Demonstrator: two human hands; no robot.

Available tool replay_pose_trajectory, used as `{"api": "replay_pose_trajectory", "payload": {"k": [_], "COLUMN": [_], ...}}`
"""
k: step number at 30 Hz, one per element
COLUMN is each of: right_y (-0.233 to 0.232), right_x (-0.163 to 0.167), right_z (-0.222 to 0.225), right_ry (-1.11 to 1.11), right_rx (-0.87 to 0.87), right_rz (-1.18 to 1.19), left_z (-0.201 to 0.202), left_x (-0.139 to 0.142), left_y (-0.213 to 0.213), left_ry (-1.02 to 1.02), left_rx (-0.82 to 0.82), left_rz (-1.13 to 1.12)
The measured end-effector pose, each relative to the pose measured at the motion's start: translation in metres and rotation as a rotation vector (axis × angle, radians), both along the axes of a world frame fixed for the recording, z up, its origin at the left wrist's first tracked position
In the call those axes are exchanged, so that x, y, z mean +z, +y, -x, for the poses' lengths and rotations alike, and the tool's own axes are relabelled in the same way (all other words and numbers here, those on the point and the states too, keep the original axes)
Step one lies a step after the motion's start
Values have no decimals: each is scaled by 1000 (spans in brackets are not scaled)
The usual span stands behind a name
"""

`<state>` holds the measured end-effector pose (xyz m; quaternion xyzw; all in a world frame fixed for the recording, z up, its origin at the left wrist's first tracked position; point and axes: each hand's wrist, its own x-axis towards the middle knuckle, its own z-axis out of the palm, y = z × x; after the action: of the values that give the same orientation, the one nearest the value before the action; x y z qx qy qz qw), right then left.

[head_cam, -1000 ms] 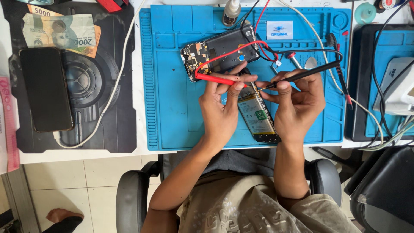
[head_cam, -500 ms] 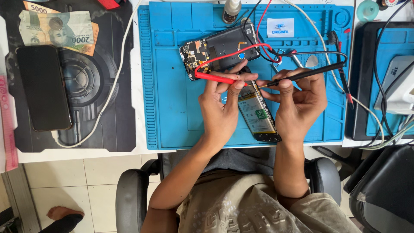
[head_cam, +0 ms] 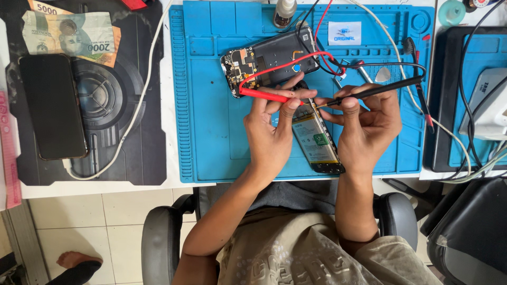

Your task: The person uses a soldering iron to work on the edge of a disassembled smartphone, then uses multimeter probes to test the battery terminals. The phone remains open on the workbench throughout.

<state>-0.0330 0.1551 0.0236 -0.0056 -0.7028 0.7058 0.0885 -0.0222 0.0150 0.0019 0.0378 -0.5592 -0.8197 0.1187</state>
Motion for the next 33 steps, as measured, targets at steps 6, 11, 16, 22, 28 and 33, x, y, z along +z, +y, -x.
{"api": "replay_pose_trajectory", "payload": {"k": [6, 11, 16, 22, 28, 33], "right_y": [-1, 0, -1, -1, -1, -1], "right_x": [-2, -3, -3, -3, -2, -1], "right_z": [-1, -2, -2, -3, -2, -1], "right_ry": [2, 5, -2, 2, -4, -3], "right_rx": [-4, 5, 4, 9, 5, 2], "right_rz": [-13, -13, -26, -25, -11, -13], "left_z": [-2, -2, -2, -2, -2, 0], "left_x": [-2, -3, -4, -4, -4, -2], "left_y": [0, 0, 0, 0, 0, 0], "left_ry": [-10, 10, 11, 12, 9, 3], "left_rx": [1, -3, -1, 3, 3, 4], "left_rz": [-10, -2, 7, 5, 6, -1]}}
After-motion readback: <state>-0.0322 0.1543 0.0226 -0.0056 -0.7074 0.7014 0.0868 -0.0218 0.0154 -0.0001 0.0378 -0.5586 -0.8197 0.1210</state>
